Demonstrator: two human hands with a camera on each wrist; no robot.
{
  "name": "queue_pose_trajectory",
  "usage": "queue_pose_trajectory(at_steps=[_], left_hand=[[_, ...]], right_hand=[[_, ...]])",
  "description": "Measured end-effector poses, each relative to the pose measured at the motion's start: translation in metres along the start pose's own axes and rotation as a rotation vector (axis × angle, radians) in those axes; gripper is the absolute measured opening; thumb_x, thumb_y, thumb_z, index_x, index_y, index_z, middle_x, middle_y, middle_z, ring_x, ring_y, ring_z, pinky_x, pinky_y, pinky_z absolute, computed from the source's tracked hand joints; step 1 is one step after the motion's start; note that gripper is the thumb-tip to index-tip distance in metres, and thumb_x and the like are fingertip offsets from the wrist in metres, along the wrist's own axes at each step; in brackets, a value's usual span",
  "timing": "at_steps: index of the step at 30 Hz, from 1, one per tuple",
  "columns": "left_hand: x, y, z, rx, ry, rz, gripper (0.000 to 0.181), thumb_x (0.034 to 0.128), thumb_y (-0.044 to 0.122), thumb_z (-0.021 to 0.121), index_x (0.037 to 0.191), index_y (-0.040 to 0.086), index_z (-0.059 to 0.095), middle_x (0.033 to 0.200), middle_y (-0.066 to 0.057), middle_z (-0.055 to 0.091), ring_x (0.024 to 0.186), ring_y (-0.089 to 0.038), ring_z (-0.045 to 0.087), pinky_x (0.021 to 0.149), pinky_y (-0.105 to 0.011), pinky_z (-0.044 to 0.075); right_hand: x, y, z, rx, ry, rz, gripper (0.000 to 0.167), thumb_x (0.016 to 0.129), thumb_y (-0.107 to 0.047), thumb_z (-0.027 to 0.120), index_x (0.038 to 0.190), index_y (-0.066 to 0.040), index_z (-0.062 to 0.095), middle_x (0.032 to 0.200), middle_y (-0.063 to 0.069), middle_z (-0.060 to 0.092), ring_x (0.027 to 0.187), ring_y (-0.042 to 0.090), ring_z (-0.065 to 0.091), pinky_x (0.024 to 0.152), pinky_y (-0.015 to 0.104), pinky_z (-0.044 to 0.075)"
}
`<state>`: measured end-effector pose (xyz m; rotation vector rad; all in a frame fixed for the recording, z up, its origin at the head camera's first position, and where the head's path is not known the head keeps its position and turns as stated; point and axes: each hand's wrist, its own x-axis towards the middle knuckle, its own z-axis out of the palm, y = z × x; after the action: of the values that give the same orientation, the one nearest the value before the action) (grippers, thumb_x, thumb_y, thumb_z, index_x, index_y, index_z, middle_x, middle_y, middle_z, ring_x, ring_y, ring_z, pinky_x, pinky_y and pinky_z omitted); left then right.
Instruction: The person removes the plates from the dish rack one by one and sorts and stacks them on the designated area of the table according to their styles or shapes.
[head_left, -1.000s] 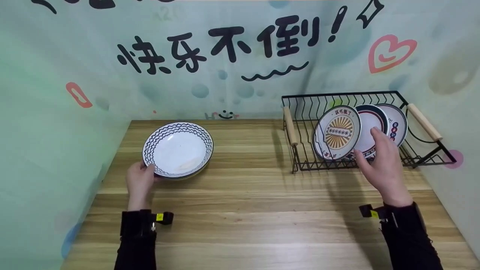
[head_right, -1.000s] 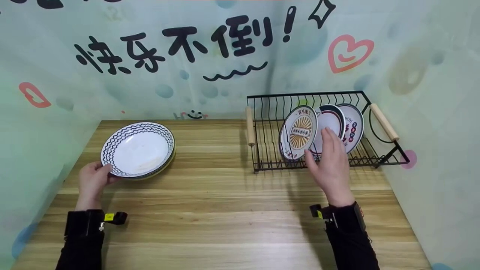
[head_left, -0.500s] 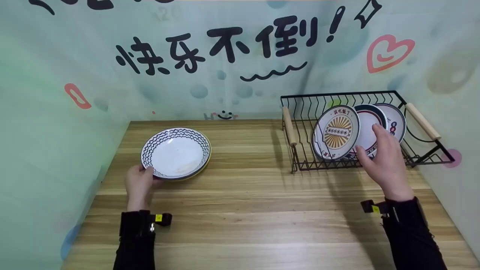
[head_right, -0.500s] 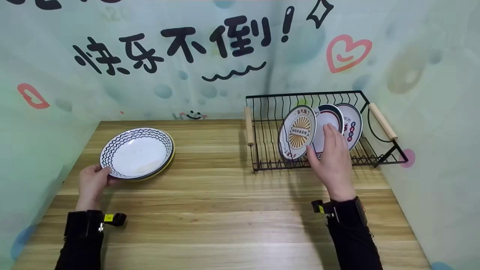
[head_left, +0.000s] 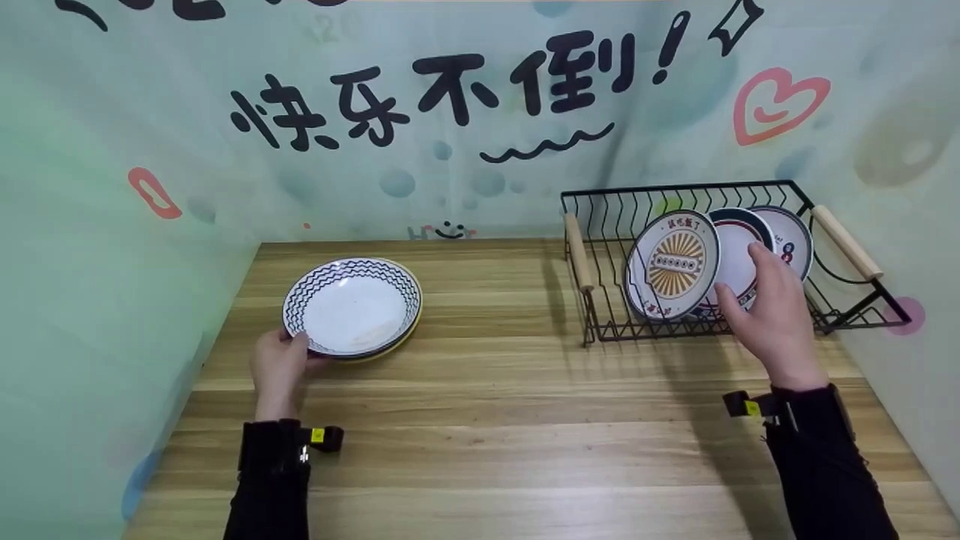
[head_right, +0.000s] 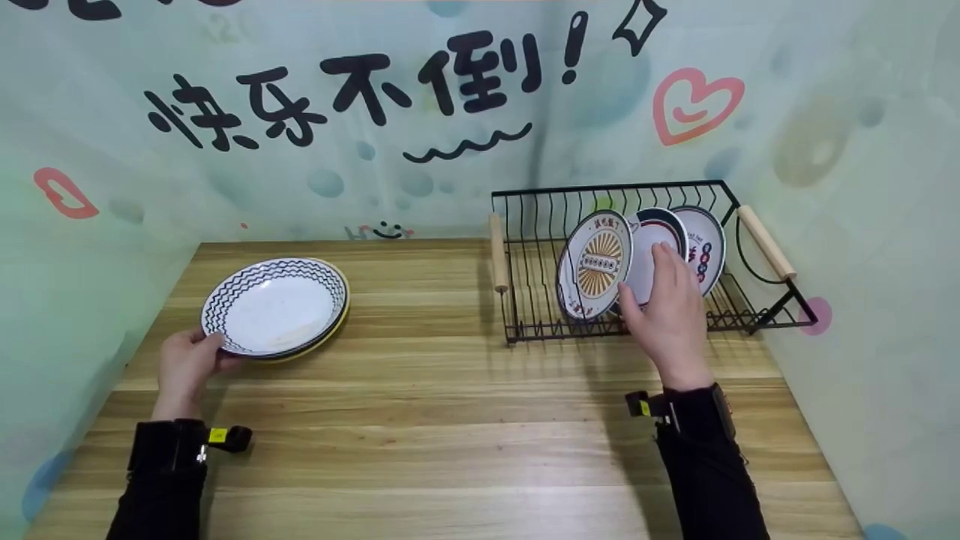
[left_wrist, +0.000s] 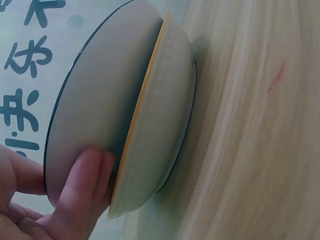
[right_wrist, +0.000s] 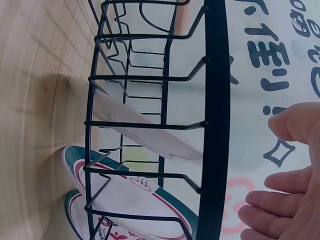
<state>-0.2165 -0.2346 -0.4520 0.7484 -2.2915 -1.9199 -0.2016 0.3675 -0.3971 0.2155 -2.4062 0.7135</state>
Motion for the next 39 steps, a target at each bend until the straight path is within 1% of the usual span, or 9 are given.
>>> queue_pose_trajectory(at_steps=[5,9,12,14,18,23,30,34,39], left_hand=[[0.002,0.003,-0.005,0.066,-0.056,0.031,0.051,0.099,0.011,0.047,0.14,-0.017,0.035,0.124,-0.029,0.052,0.072,-0.02,0.07,0.077,-0.03,0.059],[0.004,0.005,-0.01,0.233,-0.086,0.11,0.046,0.0984,0.012,0.048,0.132,-0.02,0.042,0.122,-0.035,0.056,0.069,-0.023,0.072,0.068,-0.025,0.058],[0.005,0.006,-0.012,0.425,-0.068,0.191,0.038,0.0961,0.015,0.048,0.118,-0.016,0.054,0.102,-0.028,0.067,0.066,-0.024,0.072,0.059,-0.024,0.053],[0.006,0.006,-0.014,0.506,-0.054,0.23,0.032,0.094,0.015,0.048,0.108,-0.012,0.058,0.082,-0.02,0.07,0.062,-0.024,0.071,0.055,-0.026,0.049],[0.006,0.004,-0.015,0.584,-0.037,0.283,0.022,0.092,0.014,0.048,0.094,-0.005,0.06,0.062,-0.004,0.065,0.056,-0.021,0.065,0.051,-0.031,0.044],[0.007,0.001,-0.014,0.66,0.037,0.352,0.02,0.0901,0.015,0.05,0.08,0.002,0.061,0.056,-0.002,0.062,0.058,-0.026,0.062,0.048,-0.034,0.039],[0.012,-0.001,-0.015,0.757,0.06,0.324,0.023,0.0896,0.02,0.05,0.079,0.002,0.06,0.061,-0.007,0.063,0.062,-0.03,0.06,0.046,-0.035,0.038],[0.013,-0.002,-0.017,0.759,0.056,0.296,0.023,0.0893,0.02,0.052,0.08,0.002,0.06,0.066,-0.009,0.063,0.063,-0.029,0.059,0.046,-0.035,0.039],[0.011,-0.002,-0.016,0.751,0.06,0.31,0.023,0.0894,0.02,0.052,0.081,0.0,0.057,0.079,-0.017,0.061,0.067,-0.031,0.055,0.047,-0.036,0.039]], right_hand=[[0.003,0.003,0.001,0.006,-0.012,0.028,0.063,0.088,-0.009,0.069,0.14,0.013,0.041,0.138,0.037,0.044,0.128,0.054,0.039,0.113,0.058,0.025],[0.006,0.004,0.001,0.007,-0.028,0.067,0.063,0.089,-0.01,0.068,0.141,0.013,0.041,0.139,0.037,0.044,0.128,0.054,0.039,0.113,0.059,0.026],[0.008,0.006,0.001,0.006,-0.043,0.092,0.063,0.09,-0.012,0.067,0.142,0.012,0.04,0.14,0.037,0.043,0.129,0.054,0.038,0.113,0.059,0.025],[0.009,0.007,0.002,0.007,-0.051,0.101,0.063,0.091,-0.012,0.066,0.142,0.012,0.039,0.14,0.037,0.042,0.129,0.054,0.038,0.114,0.059,0.025],[0.009,0.007,0.002,0.007,-0.061,0.111,0.063,0.092,-0.014,0.066,0.143,0.012,0.039,0.14,0.037,0.042,0.13,0.054,0.038,0.114,0.059,0.025],[0.01,0.007,0.002,0.006,-0.067,0.114,0.063,0.092,-0.014,0.064,0.143,0.013,0.038,0.14,0.038,0.042,0.13,0.053,0.038,0.113,0.058,0.026],[0.01,0.007,0.003,0.008,-0.079,0.116,0.063,0.093,-0.014,0.063,0.144,0.012,0.036,0.139,0.039,0.042,0.129,0.054,0.037,0.113,0.06,0.026],[0.01,0.006,0.004,0.009,-0.08,0.114,0.063,0.093,-0.014,0.063,0.144,0.013,0.036,0.139,0.039,0.041,0.129,0.055,0.037,0.112,0.06,0.025],[0.01,0.006,0.006,0.001,-0.059,0.101,0.063,0.091,-0.013,0.066,0.141,0.013,0.04,0.138,0.038,0.044,0.128,0.054,0.039,0.111,0.06,0.028]])
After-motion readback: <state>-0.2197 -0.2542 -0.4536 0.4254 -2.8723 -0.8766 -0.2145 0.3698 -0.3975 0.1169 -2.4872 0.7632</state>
